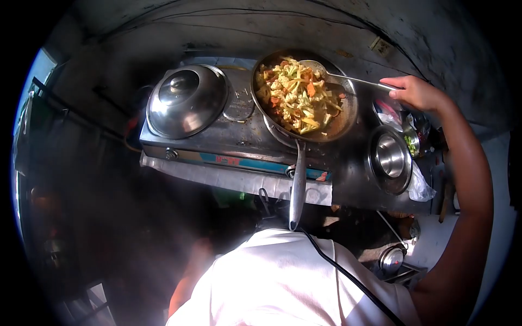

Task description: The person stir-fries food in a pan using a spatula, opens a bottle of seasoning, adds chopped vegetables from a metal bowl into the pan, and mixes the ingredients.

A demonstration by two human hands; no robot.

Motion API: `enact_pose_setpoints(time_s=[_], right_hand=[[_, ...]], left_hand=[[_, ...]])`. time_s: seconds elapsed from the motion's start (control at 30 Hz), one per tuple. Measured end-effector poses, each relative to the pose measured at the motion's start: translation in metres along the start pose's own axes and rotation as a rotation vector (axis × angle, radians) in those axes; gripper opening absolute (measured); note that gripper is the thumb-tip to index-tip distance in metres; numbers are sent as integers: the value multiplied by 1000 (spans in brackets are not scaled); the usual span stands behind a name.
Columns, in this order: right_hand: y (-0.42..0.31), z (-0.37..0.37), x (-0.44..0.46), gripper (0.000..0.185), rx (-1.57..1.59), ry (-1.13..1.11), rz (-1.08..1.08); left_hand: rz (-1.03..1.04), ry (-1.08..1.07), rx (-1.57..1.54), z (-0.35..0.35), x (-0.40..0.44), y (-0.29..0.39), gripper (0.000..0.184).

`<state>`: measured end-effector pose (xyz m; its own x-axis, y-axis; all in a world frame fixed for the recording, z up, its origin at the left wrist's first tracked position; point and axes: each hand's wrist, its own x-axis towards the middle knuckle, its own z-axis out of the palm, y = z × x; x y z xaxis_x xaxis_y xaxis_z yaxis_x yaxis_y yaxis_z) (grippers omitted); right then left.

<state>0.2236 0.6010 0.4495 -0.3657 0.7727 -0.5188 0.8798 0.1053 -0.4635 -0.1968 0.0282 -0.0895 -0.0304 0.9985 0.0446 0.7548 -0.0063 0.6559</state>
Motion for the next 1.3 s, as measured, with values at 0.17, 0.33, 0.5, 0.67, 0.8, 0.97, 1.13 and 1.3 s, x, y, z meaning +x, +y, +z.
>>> enact_pose_setpoints(time_s=[0.17,0.33,0.5,0.67,0.8,0.97,1.13,1.3], right_hand=[[-9,-35,-42,50,-159,41,-18],[5,-67,35,45,-216,89,-61],[-32,-64,105,38,-267,38,-212],[-105,-51,86,40,-406,-141,-300],[-115,-28,44,44,-665,-50,-541],[-91,-11,-27,45,-839,102,-402],[-57,-8,-86,47,-806,172,-339],[-26,-6,-131,49,-620,269,-262]], left_hand=[[42,-34,59,-22,24,36,29],[-1161,106,-959,-11,31,26,28],[-1167,204,-1024,-19,32,54,28],[-694,23,-539,17,-27,12,28],[-460,-121,-205,30,-45,-4,15],[-292,-95,-112,24,-29,-23,12],[-242,-31,153,21,5,-61,19],[-782,-58,-707,10,50,-94,21]])
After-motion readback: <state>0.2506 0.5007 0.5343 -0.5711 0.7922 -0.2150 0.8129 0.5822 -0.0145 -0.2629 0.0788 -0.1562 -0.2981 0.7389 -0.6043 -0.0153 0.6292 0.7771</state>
